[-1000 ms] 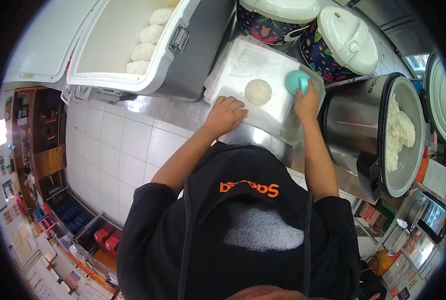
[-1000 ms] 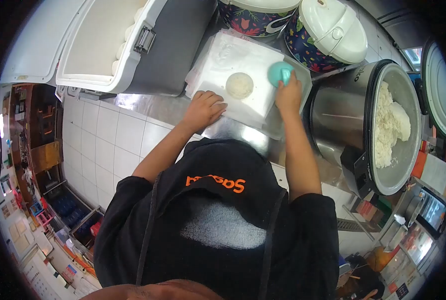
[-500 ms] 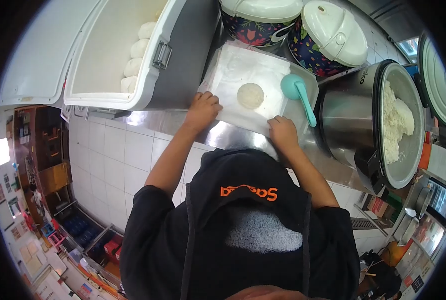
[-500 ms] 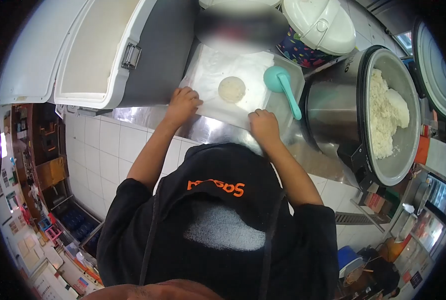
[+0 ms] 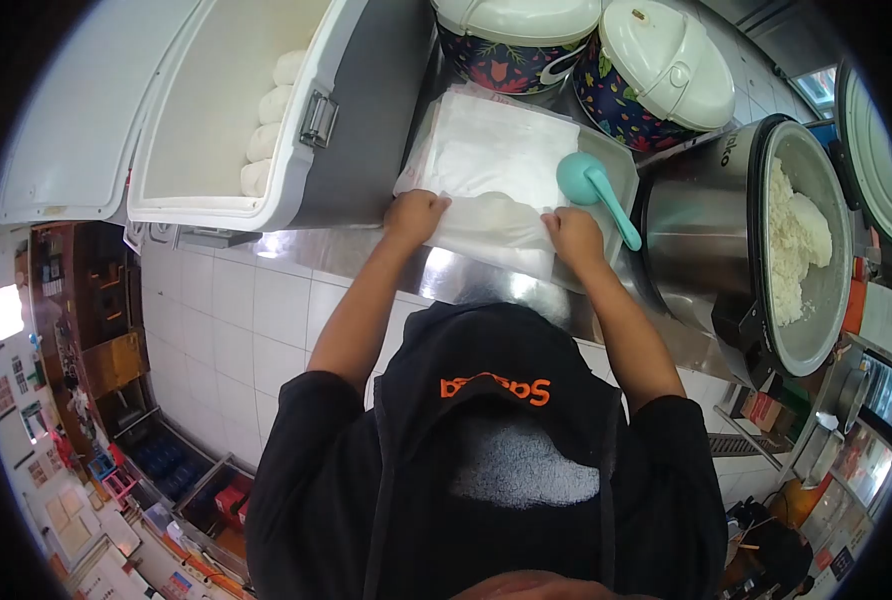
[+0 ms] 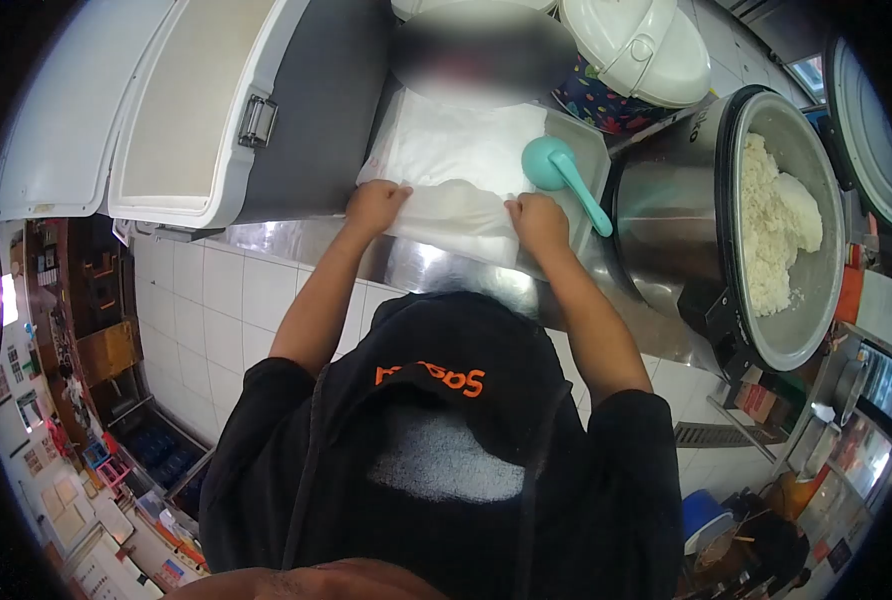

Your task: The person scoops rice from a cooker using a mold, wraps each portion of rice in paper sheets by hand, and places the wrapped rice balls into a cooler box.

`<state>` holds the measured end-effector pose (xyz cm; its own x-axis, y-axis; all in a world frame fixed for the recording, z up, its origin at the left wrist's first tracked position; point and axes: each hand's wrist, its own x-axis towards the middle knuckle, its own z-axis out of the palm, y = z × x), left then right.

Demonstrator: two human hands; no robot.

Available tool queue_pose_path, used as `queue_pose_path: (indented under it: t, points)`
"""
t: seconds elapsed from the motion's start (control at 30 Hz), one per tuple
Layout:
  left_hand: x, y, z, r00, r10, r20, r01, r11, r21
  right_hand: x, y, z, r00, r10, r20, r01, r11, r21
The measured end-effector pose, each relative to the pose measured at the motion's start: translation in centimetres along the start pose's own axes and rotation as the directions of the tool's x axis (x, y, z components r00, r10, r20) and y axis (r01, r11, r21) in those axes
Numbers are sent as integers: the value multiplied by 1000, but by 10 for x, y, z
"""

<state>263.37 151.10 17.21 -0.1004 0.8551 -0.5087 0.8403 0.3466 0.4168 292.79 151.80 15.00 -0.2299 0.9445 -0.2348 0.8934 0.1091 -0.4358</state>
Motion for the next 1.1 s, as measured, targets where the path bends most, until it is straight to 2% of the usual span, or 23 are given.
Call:
queue_pose_path:
  t: [0.03,0.07,0.1,0.13,0.2,0.27,0.3,0.33,0.4,0.43,0.5,0.53,0.57,0.63,0.73,0.8,0.87,0.9,0.97,1.0,1.03,1.07,1.1]
  points:
    - [-2,1,5,1000,-1,-3,1,1000,-2,-2,-5,-2,1000,-3,-1,3,1000,-2]
    - [-5,0,13,970,99,-220,-86,994,71,-2,-10,-4,995,-66,-76,64,998,-23]
    - [-7,-1,20,883,208,-420,-152,975,161,2,-15,-6,980,-130,-152,124,991,-48]
    - [-7,-2,26,879,207,-430,-151,975,162,11,-18,-5,977,-139,-159,133,990,-50]
    - [-12,-3,33,680,514,-523,-341,853,394,38,-22,6,919,-305,-248,306,951,-34]
    - [-32,5,39,576,735,-357,-637,678,368,80,-25,23,891,-341,-298,343,938,-48]
    - [-42,12,40,527,807,-268,-715,591,373,94,-32,24,862,-371,-346,372,926,-68]
    - [-48,16,47,520,812,-265,-731,584,352,102,-35,22,859,-381,-343,382,922,-66]
    - [-52,18,54,520,812,-267,-740,584,335,110,-53,-3,973,-228,-27,218,954,-207]
    - [-53,19,55,525,805,-276,-721,593,358,110,-55,-9,972,-235,-23,225,952,-205]
    - [-54,19,54,530,797,-290,-702,604,377,105,-51,-23,910,-414,-11,412,907,-87]
    - [-54,20,53,539,794,-281,-704,608,367,95,-49,-28,839,-537,-92,535,844,-47]
    - [-55,20,53,548,791,-272,-707,612,355,81,-51,-32,838,-539,-84,537,842,-50]
    - [-54,16,56,566,774,-284,-716,632,296,53,-54,-36,670,-741,-57,737,672,-77]
    - [-56,14,50,605,756,-248,-730,652,207,20,-50,-12,679,-733,-41,715,673,-191]
    - [-51,17,48,622,754,-211,-735,655,175,14,-47,4,697,-714,-74,695,697,-180]
    - [-41,23,48,548,776,-313,-678,631,377,10,-47,14,725,-671,-155,656,742,-138]
    - [-42,36,34,549,776,-310,-679,630,376,10,-47,18,727,-668,-156,654,744,-137]
    - [-37,63,10,287,908,-304,-668,417,616,10,-45,24,758,-593,-271,620,784,19]
    - [-25,63,15,252,908,-334,-600,418,683,6,-45,15,764,-585,-271,613,790,20]
    - [-17,56,18,250,911,-329,-607,412,679,3,-43,3,833,-551,-56,554,830,70]
    - [-14,46,13,413,893,-181,-629,423,652,1,-40,-6,853,-497,162,486,868,104]
    - [-13,36,8,551,835,-19,-642,438,629,0,-33,-5,856,-493,157,482,870,106]
